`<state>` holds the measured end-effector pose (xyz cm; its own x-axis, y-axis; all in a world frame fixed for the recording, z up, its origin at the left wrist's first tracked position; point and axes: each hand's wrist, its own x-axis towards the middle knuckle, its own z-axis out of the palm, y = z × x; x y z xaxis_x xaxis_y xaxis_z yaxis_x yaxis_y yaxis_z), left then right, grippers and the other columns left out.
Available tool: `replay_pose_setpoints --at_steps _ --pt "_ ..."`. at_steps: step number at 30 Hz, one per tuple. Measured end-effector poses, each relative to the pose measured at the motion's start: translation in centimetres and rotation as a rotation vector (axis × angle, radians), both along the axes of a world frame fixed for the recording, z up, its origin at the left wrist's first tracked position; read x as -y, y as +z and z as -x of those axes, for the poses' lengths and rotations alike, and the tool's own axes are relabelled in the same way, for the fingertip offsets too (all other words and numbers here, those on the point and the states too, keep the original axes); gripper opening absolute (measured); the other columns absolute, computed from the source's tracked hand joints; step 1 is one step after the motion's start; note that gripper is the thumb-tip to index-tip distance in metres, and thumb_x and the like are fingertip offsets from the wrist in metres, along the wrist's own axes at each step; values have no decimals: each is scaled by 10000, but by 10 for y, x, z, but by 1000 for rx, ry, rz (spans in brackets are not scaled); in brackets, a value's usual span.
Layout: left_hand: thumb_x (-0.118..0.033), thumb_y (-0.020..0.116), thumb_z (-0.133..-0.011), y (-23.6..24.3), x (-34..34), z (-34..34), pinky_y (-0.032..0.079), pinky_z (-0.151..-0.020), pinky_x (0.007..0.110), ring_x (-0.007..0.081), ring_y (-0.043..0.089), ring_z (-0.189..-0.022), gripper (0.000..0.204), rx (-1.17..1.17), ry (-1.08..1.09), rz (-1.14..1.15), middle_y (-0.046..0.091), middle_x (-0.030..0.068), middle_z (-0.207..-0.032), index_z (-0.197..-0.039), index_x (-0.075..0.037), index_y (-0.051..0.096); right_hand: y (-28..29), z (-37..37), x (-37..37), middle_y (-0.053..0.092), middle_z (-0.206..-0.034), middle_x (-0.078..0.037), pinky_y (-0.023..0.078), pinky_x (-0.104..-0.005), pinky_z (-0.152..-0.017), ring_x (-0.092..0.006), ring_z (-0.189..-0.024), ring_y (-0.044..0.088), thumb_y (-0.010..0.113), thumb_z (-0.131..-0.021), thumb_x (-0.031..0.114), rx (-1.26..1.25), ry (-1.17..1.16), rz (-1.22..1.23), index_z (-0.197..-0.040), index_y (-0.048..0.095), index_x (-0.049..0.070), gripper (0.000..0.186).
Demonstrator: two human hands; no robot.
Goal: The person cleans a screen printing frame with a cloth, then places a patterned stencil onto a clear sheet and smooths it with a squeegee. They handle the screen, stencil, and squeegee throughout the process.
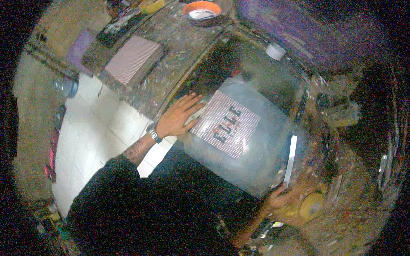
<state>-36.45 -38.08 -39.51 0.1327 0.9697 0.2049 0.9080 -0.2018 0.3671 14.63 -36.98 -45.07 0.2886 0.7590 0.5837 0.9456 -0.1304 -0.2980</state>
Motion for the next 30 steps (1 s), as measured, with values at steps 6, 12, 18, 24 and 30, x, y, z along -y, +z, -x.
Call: replay_pose_setpoints --at_steps 6,12,18,24,30 --pt "-422 588 -947 12 -3 -4 159 -1252 563 358 266 -1540 694 -81 -53 53 338 101 -1658 -1555 -132 417 16 13 6 628 -1255 -315 447 -515 -1031 -475 -1169 582 608 -1026 382 -217 -29 147 -1268 605 -74 516" --pt "-461 559 -959 12 -1 -5 136 -1247 576 328 257 -1548 708 -165 -110 49 339 85 -1661 -1557 -111 413 20 15 1 651 -1182 -306 472 -531 -978 -488 -1108 599 567 -1029 455 -157 -114 237 -1204 628 -59 546" --pt "-466 548 -976 12 -4 -5 155 -1234 591 337 258 -1544 681 -221 -116 51 351 77 -1656 -1543 -106 436 16 13 -1 671 -1062 -272 481 -537 -838 -488 -985 625 572 -1018 461 -147 -107 182 -1130 623 -5 483" --pt "-464 537 -978 11 -4 -5 153 -1226 615 348 258 -1541 680 -236 -131 67 329 78 -1667 -1545 -104 426 17 16 1 675 -1017 -253 478 -539 -791 -479 -932 633 580 -1019 451 -97 -147 165 -1112 618 21 442" --pt "-478 509 -979 16 -5 -6 148 -1223 623 364 255 -1539 695 -254 -123 102 334 101 -1661 -1549 -91 414 17 17 2 670 -989 -244 480 -530 -792 -464 -929 637 579 -1022 439 -123 -105 141 -1104 631 14 436"
